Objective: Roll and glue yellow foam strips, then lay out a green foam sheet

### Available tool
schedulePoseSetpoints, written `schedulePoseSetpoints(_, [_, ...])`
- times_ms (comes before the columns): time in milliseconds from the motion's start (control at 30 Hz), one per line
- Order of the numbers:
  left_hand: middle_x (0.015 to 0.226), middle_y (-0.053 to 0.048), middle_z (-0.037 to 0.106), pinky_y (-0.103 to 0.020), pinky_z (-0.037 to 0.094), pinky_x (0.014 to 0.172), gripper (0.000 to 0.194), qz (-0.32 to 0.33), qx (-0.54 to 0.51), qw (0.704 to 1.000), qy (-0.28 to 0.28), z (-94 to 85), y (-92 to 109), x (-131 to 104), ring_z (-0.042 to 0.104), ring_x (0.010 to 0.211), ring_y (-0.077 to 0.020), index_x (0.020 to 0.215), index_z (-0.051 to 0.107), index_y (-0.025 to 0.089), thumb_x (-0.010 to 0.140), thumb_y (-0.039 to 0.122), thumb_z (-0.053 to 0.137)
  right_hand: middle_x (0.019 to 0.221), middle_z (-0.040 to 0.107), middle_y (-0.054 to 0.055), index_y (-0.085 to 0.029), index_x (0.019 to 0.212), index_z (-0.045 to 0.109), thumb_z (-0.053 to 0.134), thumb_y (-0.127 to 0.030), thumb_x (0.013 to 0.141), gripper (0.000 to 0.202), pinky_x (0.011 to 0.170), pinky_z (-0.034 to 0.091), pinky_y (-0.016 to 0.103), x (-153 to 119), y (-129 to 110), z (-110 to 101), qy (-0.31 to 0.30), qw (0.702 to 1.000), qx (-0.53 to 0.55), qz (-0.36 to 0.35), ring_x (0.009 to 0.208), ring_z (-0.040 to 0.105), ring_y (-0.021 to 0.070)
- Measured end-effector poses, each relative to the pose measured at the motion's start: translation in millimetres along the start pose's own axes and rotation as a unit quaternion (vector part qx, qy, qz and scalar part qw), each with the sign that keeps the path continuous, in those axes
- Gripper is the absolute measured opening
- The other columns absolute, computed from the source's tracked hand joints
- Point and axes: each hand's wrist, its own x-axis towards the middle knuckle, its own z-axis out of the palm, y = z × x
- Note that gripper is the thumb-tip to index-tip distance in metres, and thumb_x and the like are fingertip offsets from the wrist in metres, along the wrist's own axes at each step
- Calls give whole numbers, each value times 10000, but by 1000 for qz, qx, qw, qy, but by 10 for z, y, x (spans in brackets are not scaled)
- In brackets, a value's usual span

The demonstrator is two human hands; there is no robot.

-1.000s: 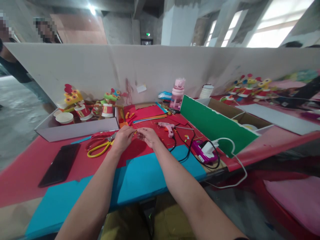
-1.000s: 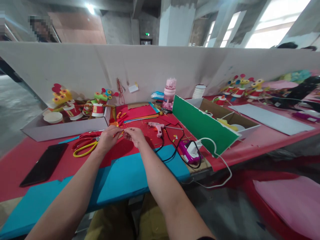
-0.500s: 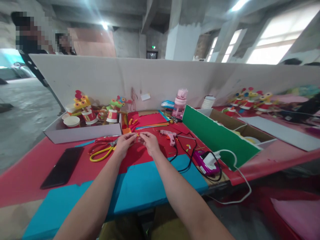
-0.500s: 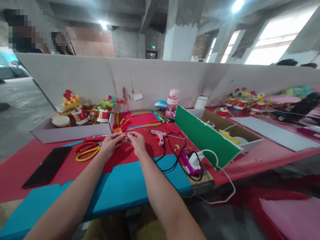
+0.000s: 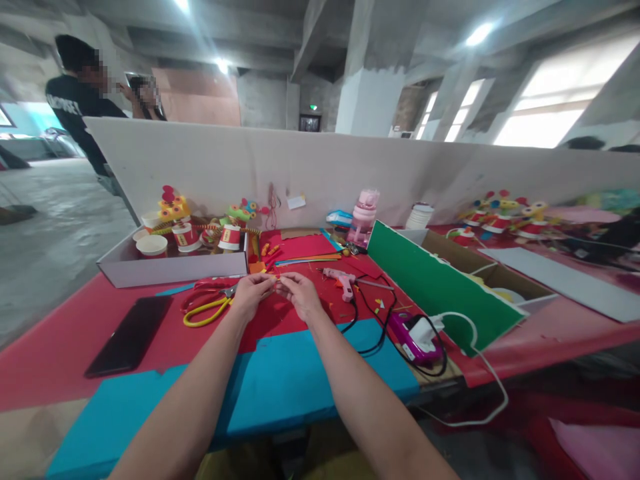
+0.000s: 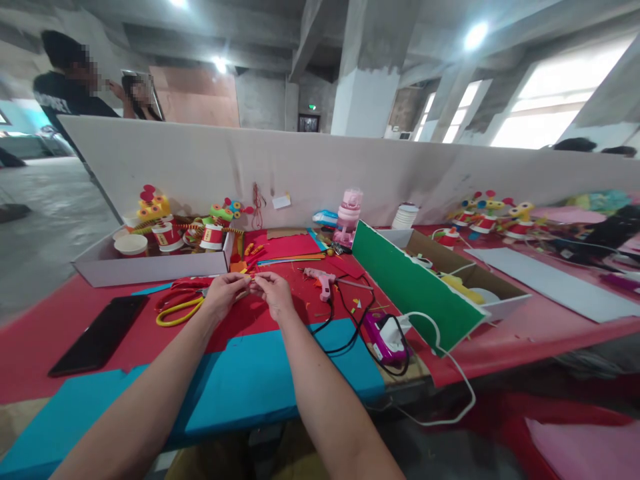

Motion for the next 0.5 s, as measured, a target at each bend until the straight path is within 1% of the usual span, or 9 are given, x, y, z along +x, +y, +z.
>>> schedulePoseSetpoints(100, [575,-18,627,-222,450,531,295,0,15,1000,0,-13,15,-2,556,521,-103,691,700,126,528,339,822,661,669,-16,-184,771,659,791,-310,545,290,709,509,278,1,-24,-23,-11,1000,-8,19,629,625,115])
schedulePoseSetpoints(233, [549,-12,617,-214,414,491,228,10,65,998,-3,-35,15,0,536,496,-104,688,709,136,544,294,790,654,652,-18,-181,736,663,738,-400,610,263,669,489,264,19,-51,-48,-16,998,-56,11,604,580,105])
schedulePoseSetpoints(300, [543,-17,620,-224,414,488,229,13,97,995,-11,-50,2,11,550,508,-125,705,719,140,544,292,779,638,639,-23,-181,729,669,727,-417,620,266,647,471,253,30,-55,-59,-18,995,-95,-3,593,561,103])
schedulePoseSetpoints(400, [540,-20,621,-227,410,486,256,7,124,992,-21,-73,-19,31,561,520,-137,726,727,140,540,308,778,636,638,-26,-180,740,677,745,-391,596,264,626,458,243,40,-54,-79,-27,990,-139,-26,586,555,102])
schedulePoseSetpoints(500, [549,-18,621,-218,398,484,283,-4,119,993,-24,-72,-14,31,548,508,-121,723,719,135,533,333,789,661,652,-18,-176,750,676,755,-378,584,273,635,483,258,39,-52,-97,-35,989,-141,-29,589,570,107])
